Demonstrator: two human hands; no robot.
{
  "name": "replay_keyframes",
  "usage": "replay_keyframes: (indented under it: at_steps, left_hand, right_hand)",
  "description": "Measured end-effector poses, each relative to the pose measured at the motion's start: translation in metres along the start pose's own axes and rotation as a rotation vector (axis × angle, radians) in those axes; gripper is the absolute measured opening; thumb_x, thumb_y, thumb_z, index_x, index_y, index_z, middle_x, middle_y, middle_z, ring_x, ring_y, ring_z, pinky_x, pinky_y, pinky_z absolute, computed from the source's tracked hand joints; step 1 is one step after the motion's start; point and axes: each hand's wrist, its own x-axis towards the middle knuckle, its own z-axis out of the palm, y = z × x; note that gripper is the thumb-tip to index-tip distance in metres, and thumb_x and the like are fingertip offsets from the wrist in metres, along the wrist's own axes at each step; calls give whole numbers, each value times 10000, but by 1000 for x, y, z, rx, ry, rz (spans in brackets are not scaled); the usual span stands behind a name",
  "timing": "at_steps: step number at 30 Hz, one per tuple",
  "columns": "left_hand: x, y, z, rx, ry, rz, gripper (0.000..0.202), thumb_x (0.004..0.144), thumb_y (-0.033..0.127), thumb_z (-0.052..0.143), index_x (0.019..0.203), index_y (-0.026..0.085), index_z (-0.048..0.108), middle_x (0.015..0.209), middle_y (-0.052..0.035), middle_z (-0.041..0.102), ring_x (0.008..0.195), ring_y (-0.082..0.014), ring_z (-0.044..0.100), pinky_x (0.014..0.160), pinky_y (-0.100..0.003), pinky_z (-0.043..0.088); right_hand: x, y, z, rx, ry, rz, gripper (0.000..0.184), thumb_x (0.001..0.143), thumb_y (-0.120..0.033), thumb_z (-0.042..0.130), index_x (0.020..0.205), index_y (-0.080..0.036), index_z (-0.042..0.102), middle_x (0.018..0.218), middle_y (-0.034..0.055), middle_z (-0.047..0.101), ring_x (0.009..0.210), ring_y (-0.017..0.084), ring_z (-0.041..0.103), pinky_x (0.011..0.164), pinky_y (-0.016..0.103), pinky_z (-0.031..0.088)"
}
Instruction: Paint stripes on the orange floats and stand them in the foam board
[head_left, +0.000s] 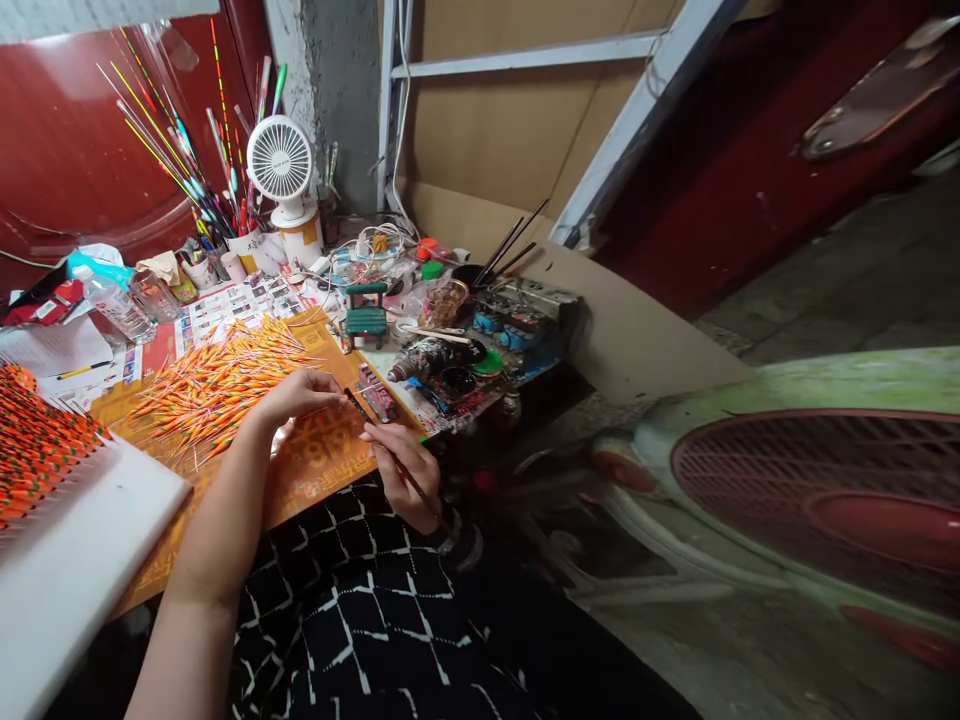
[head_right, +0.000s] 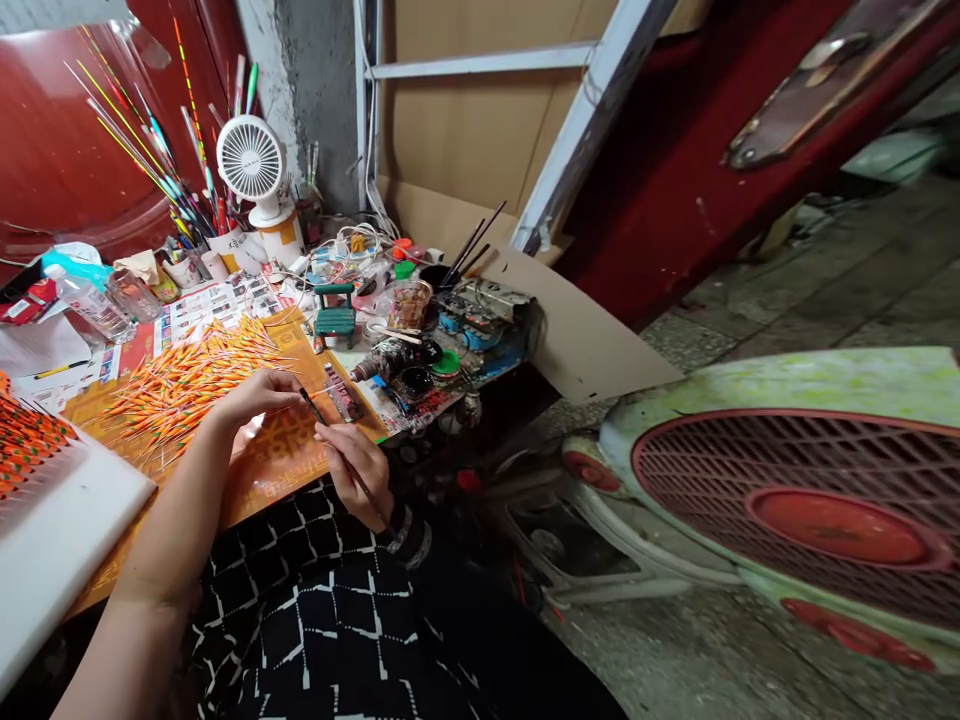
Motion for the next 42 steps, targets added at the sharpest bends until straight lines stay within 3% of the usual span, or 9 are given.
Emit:
replay_keyframes:
  at_steps: [5,12,23,29,36,42]
  left_hand:
    - [0,-2,-1,16,-35,-14,334,794,485,719,826,152,733,676,-12,656,580,-99,553,548,-222,393]
    - [1,-1,6,-70,12,-85,354,771,505,724,757,152,724,574,8,579,482,-78,464,470,-220,297]
    - [10,6,25,-292,15,-127,358,719,476,754,719,125,683,555,10,572,454,-55,414,457,-218,222]
    - [12,3,26,-316,-7,-142,391,703,496,774,757,116,699,554,20,579,427,-41,388,444,-209,209]
    - [14,1,29,-389,-9,-111,410,653,494,820,727,110,696,549,9,577,462,-56,430,460,-203,241]
    - [11,5,28,-341,-8,-153,421,667,515,805,741,114,697,547,27,564,429,-41,383,442,-208,202]
  right_hand:
    - [-3,7,-21,-89,36,35,296,995,-213,519,1255,-251,656,990,67,749,927,212,723,855,393,626]
    - [-10,13,-35,-124,63,67,229,996,-225,515,1120,-241,707,944,75,749,853,211,727,765,384,645]
    - [-18,33,-24,-119,90,-5,254,992,-201,516,1172,-220,694,937,84,756,798,191,724,726,357,636]
    - [-19,37,-20,-117,91,-105,343,977,-102,536,1264,-232,671,1030,90,762,885,186,731,790,355,632]
    - [-21,40,-17,-123,95,-121,352,979,-104,555,1284,-231,676,1041,90,754,897,184,732,816,347,634]
    - [-21,40,-16,-149,96,-129,389,977,-92,561,1322,-238,665,1018,81,753,881,181,732,819,334,632]
